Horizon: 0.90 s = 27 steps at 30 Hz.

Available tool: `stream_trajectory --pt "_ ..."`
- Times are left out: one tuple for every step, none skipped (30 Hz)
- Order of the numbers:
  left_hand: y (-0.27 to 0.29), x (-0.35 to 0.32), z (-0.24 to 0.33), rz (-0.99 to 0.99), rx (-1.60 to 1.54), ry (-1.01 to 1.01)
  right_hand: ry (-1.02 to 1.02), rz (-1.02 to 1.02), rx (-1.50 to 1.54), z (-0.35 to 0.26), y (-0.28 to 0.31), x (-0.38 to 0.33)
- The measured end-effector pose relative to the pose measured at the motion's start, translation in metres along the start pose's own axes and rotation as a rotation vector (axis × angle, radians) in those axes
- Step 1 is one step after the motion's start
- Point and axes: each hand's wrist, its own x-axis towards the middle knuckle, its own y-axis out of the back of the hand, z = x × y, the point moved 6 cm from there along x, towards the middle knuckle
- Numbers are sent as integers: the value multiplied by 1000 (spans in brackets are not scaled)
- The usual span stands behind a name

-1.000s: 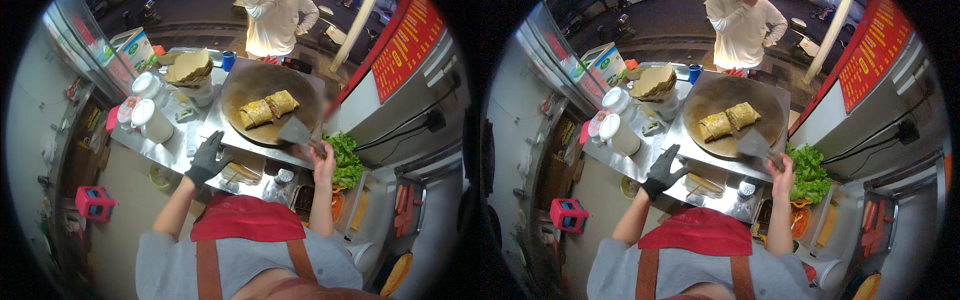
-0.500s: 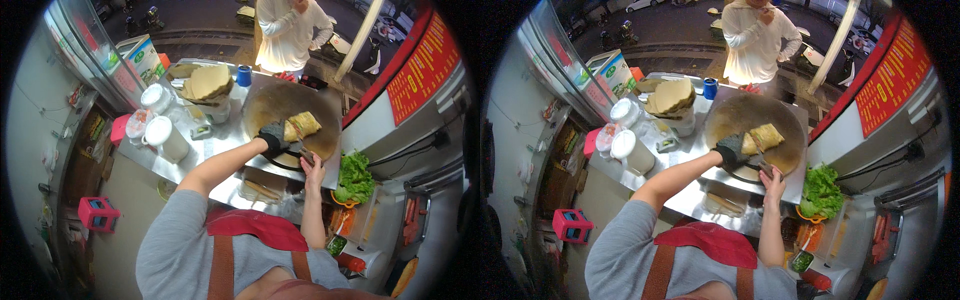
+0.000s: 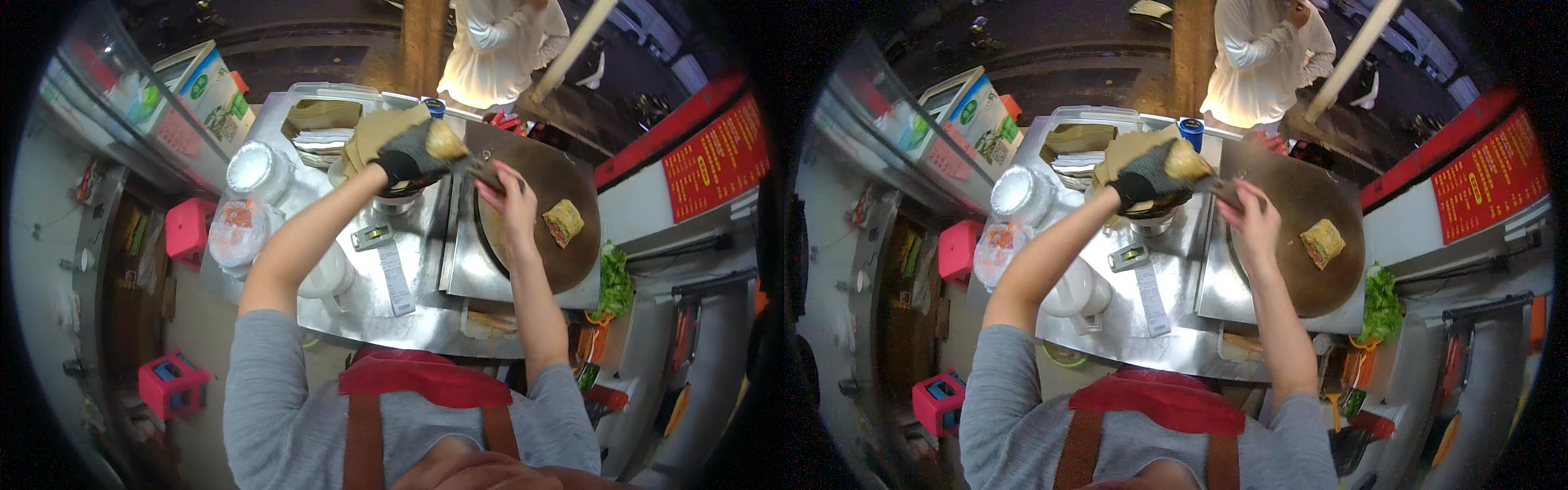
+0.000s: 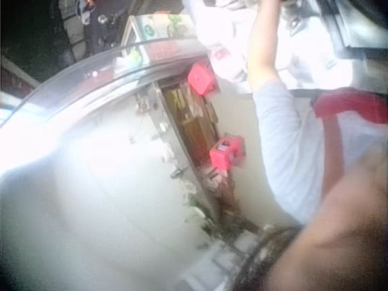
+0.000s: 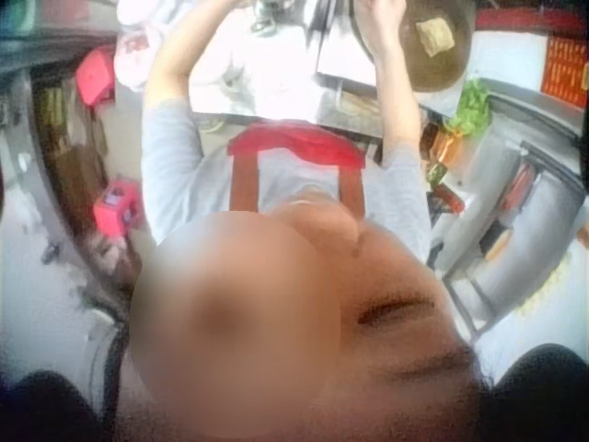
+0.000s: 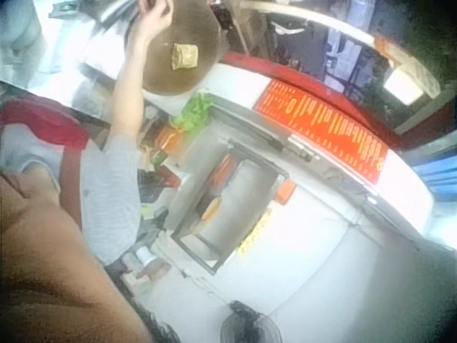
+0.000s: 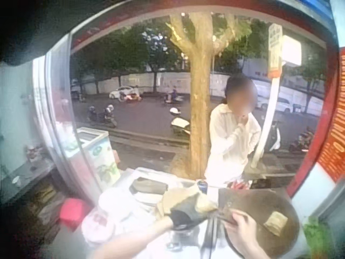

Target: The person prepares a street food wrap on a flat griddle. They place a sausage and shredded vegetables onto a large crepe, add lettuce, fold the crepe, and cut it into pieces. They then crack an egg onto the griddle and cook it.

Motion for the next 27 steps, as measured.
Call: stream_trajectory --pt "16 -2 2 -161 -159 142 6 -24 -42 -1 -16 13" --pt "23 -2 -17 -133 -210 235 -15 -45 -87 4 -31 27" --pt "25 4 -42 -81 -150 187 -34 -78 -133 11 -45 41" --pt "25 11 -67 -34 -92 137 -36 -69 -159 21 -52 57" --pt "15 13 -83 -130 -222 167 -56 -51 -196 31 -56 67" --pt "4 18 -106 -119 -132 128 -85 -56 -237 39 -61 74" --pt "-9 21 -125 -109 -47 97 -124 -60 -280 47 -62 79" --pt "-18 21 -131 -201 74 112 -131 -30 -381 50 -64 80" --pt "-28 20 -137 -292 195 125 -113 -14 -445 46 -63 82" --pt "-38 18 -142 -342 210 170 -94 4 -510 38 -59 82" --pt "-38 18 -140 -347 237 202 -80 20 -569 31 -55 82" --pt "-38 15 -136 -365 267 232 36 51 -622 20 -43 87" --pt "-37 13 -132 -383 297 260 155 85 -684 7 -31 93" --pt "-35 10 -130 -418 278 294 217 112 -690 -15 -27 92" --pt "-36 10 -130 -413 255 284 310 189 -600 -32 -17 97" --pt "-37 10 -131 -407 231 274 407 259 -518 -49 -7 102" --pt "-37 9 -132 -398 207 267 655 196 -444 -76 -18 97" --pt "-32 7 -131 -346 181 269 635 141 -205 -85 -26 101" --pt "-29 7 -131 -267 242 287 574 86 -88 -91 -34 99" --pt "-24 6 -127 -195 308 302 570 -8 -211 -93 -47 95" --pt "-18 3 -124 -121 374 318 595 -121 -464 -87 -61 92" --pt "-13 2 -123 -158 328 302 651 -239 -703 -81 -76 89" --pt "4 3 -105 -204 286 279 722 -365 -1073 -66 -87 86" --pt "17 1 -97 -237 240 264 665 -507 -1147 -44 -98 83" --pt "25 -5 -104 -101 281 157 808 -643 -1260 -28 -106 76" --pt "44 -10 -97 -31 268 141 694 -715 -1355 -12 -108 74" --pt "65 -15 -88 41 254 124 576 -787 -1445 2 -108 73"
